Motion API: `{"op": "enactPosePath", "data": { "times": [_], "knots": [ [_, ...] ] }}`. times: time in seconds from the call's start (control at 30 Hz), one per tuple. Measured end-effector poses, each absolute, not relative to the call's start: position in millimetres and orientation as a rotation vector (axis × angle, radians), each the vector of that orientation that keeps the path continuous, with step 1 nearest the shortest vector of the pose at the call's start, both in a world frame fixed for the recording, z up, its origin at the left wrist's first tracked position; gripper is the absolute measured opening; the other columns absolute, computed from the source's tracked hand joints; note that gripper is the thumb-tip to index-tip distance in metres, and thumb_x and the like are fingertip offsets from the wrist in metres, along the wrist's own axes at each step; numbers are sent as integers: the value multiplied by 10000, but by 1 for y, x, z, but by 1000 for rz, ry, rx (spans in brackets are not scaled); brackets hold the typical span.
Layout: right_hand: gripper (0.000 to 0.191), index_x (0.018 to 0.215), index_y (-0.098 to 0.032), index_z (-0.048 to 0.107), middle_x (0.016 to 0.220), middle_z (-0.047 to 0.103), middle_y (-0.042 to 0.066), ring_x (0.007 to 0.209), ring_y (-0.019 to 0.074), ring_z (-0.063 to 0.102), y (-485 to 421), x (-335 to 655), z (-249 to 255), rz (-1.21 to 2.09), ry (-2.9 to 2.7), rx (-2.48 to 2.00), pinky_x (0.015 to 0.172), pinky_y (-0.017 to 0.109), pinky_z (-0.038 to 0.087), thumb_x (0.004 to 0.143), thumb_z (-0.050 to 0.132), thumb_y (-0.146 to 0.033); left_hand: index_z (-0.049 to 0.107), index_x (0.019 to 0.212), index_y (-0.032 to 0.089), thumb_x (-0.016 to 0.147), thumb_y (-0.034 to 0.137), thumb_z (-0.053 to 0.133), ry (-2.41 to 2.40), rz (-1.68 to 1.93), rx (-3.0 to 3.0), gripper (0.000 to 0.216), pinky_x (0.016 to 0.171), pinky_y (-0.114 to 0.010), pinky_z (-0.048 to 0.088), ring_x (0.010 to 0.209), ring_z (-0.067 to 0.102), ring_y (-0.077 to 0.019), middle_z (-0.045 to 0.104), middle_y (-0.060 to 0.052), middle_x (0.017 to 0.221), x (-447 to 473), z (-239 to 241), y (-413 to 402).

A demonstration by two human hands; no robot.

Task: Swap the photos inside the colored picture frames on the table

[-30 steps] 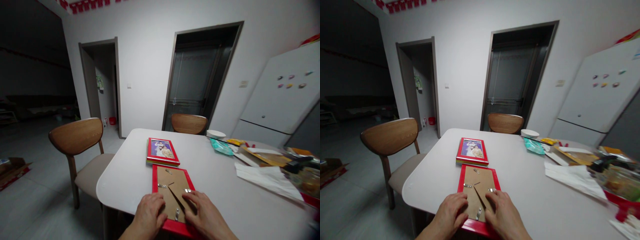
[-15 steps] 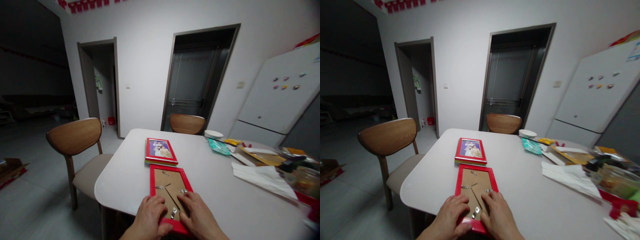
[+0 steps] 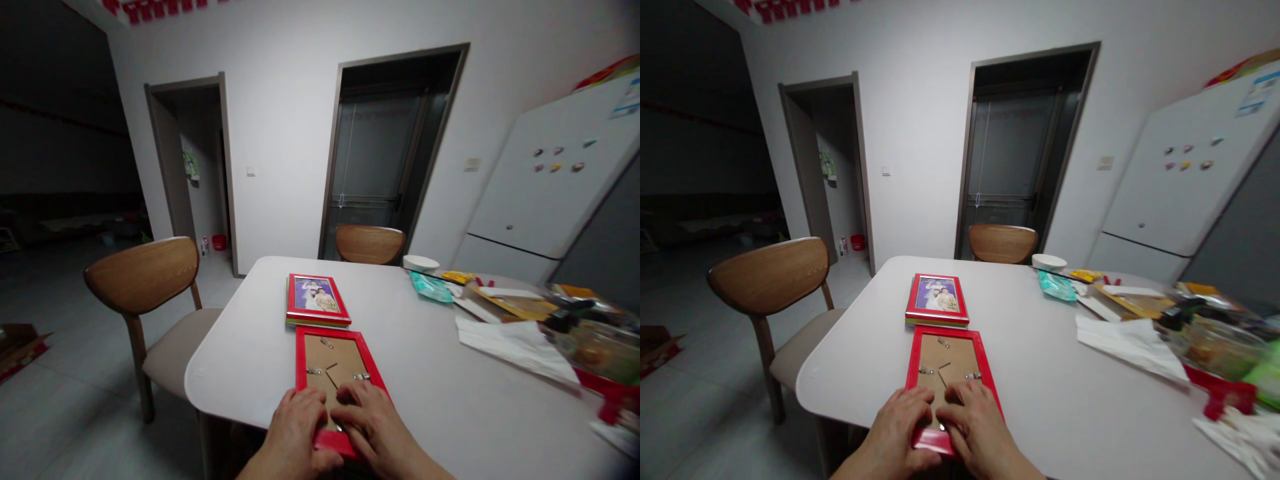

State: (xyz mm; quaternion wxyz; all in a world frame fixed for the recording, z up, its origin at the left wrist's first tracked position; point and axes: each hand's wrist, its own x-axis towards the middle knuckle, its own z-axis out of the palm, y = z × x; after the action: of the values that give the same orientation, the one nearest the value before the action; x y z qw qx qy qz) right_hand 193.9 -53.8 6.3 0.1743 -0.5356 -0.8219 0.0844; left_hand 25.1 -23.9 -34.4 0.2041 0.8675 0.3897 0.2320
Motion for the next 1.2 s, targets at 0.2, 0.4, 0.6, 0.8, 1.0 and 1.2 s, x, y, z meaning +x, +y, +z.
{"op": "enactPosePath", "data": {
  "times": [0.2, 0.4, 0.6, 0.8, 1.0, 1.2],
  "knots": [
    [315, 1036, -230, 560, 1066, 538, 71, 972, 206, 455, -42, 193, -10, 225, -2142, -1620, 862, 364, 337, 767, 397, -248, 569, 776, 182, 451, 344, 771, 1080, 706, 2417, 415, 860, -366, 368, 934, 503, -231, 568, -43, 1031, 26, -32, -23],
    [333, 1011, -202, 593, 1031, 564, 93, 936, 212, 496, -27, 210, -15, 156, -2064, -1783, 816, 349, 369, 780, 384, -321, 555, 773, 185, 436, 298, 784, 1059, 702, 2381, 423, 826, -339, 399, 915, 507, -222, 563, -36, 1019, 24, -26, -24],
    [373, 1055, -225, 562, 1126, 514, 92, 1015, 235, 452, -31, 209, -16, 119, -2113, -1808, 866, 380, 321, 725, 465, -372, 540, 885, 163, 451, 271, 774, 1046, 781, 2335, 505, 876, -355, 373, 1004, 464, -244, 526, -79, 1096, 24, -33, -24],
    [304, 1039, -243, 556, 1088, 516, 75, 985, 209, 443, -12, 185, -11, 121, -2175, -1693, 836, 351, 327, 778, 403, -274, 535, 737, 175, 417, 298, 795, 1032, 764, 2378, 430, 778, -324, 406, 866, 496, -219, 562, -35, 949, 24, -33, -22],
    [265, 931, -269, 609, 944, 548, 34, 895, 166, 458, 2, 174, -9, 160, -2256, -1550, 767, 298, 338, 806, 378, -235, 506, 675, 166, 425, 249, 798, 1036, 852, 2343, 393, 698, -285, 401, 789, 482, -197, 560, -26, 848, 24, -34, -25],
    [231, 750, -221, 648, 780, 575, 19, 779, 142, 482, 6, 170, -7, 172, -2237, -1518, 698, 256, 341, 791, 421, -244, 480, 642, 173, 414, 255, 800, 1055, 879, 2336, 401, 629, -258, 381, 717, 461, -174, 537, 2, 760, 25, -37, -25]
  ]
}}
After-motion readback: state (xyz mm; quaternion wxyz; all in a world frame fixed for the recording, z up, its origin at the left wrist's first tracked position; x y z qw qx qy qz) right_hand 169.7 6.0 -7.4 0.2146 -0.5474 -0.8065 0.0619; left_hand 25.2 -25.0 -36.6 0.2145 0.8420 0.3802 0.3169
